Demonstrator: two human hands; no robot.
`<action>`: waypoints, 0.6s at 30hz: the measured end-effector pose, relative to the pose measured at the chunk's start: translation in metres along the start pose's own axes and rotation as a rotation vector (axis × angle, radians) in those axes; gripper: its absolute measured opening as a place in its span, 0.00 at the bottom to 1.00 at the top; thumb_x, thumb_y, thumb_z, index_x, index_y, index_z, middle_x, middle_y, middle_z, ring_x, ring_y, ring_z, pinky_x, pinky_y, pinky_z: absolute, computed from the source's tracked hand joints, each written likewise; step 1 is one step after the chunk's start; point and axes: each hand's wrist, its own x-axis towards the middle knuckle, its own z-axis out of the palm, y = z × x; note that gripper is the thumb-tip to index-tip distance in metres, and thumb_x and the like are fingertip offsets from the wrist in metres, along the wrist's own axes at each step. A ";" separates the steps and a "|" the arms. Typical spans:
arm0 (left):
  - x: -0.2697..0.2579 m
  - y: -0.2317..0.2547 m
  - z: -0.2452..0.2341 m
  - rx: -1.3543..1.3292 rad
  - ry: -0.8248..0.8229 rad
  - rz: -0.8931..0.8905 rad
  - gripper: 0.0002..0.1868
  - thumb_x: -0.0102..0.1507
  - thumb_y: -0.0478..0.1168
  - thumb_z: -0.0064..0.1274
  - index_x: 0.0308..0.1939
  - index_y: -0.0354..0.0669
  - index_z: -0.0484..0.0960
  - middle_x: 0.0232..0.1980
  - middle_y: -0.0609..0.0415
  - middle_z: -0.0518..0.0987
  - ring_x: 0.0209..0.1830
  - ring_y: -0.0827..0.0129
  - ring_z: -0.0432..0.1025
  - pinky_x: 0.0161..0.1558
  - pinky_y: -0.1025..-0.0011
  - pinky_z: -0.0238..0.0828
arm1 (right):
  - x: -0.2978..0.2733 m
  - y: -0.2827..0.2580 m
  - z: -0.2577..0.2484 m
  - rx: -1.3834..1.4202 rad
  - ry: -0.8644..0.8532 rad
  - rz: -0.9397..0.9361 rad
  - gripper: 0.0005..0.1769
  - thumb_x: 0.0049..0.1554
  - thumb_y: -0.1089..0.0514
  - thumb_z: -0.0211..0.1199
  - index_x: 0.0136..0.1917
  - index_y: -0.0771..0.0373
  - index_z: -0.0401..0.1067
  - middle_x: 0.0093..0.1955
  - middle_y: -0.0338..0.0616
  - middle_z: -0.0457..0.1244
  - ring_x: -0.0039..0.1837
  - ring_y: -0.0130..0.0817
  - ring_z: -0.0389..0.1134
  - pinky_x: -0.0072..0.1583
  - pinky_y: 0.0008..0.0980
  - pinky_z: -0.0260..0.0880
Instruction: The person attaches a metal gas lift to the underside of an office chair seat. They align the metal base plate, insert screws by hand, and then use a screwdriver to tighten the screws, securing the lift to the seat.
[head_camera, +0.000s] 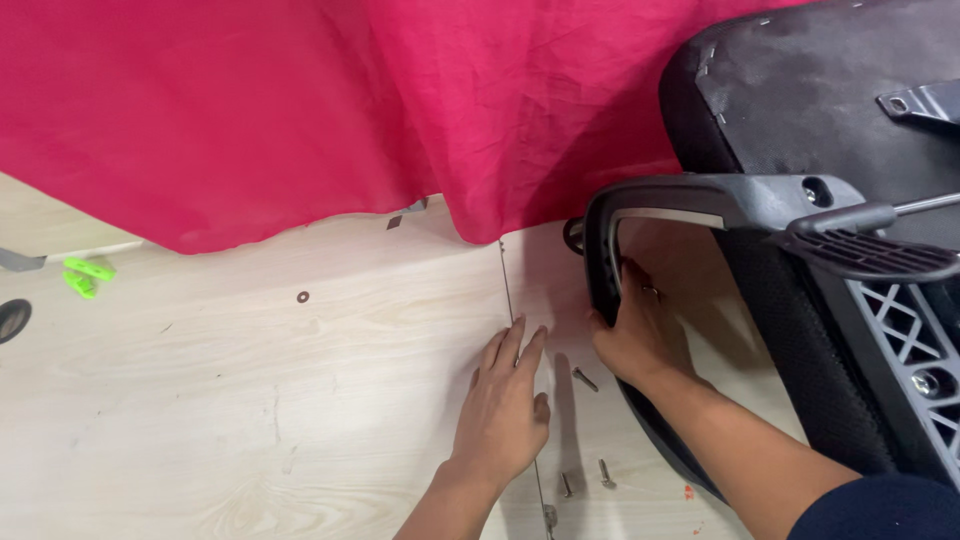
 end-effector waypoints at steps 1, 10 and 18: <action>0.001 0.001 0.001 0.016 -0.008 0.022 0.44 0.57 0.28 0.55 0.77 0.47 0.58 0.82 0.51 0.48 0.81 0.57 0.42 0.75 0.57 0.46 | 0.000 0.001 -0.001 0.013 -0.002 -0.008 0.47 0.56 0.47 0.62 0.80 0.58 0.43 0.79 0.52 0.49 0.77 0.53 0.52 0.69 0.48 0.61; 0.007 -0.001 0.014 0.021 0.016 0.118 0.40 0.55 0.22 0.51 0.71 0.52 0.68 0.81 0.49 0.53 0.82 0.58 0.43 0.75 0.58 0.46 | 0.008 0.022 0.026 0.029 0.071 -0.010 0.33 0.57 0.55 0.59 0.74 0.63 0.56 0.69 0.59 0.58 0.72 0.55 0.57 0.68 0.51 0.61; 0.006 -0.010 0.030 0.041 0.090 0.075 0.35 0.51 0.15 0.47 0.58 0.46 0.81 0.77 0.50 0.61 0.79 0.60 0.52 0.75 0.59 0.49 | 0.027 0.047 0.063 0.151 0.139 0.005 0.13 0.58 0.64 0.54 0.54 0.76 0.69 0.58 0.68 0.60 0.62 0.56 0.62 0.63 0.49 0.65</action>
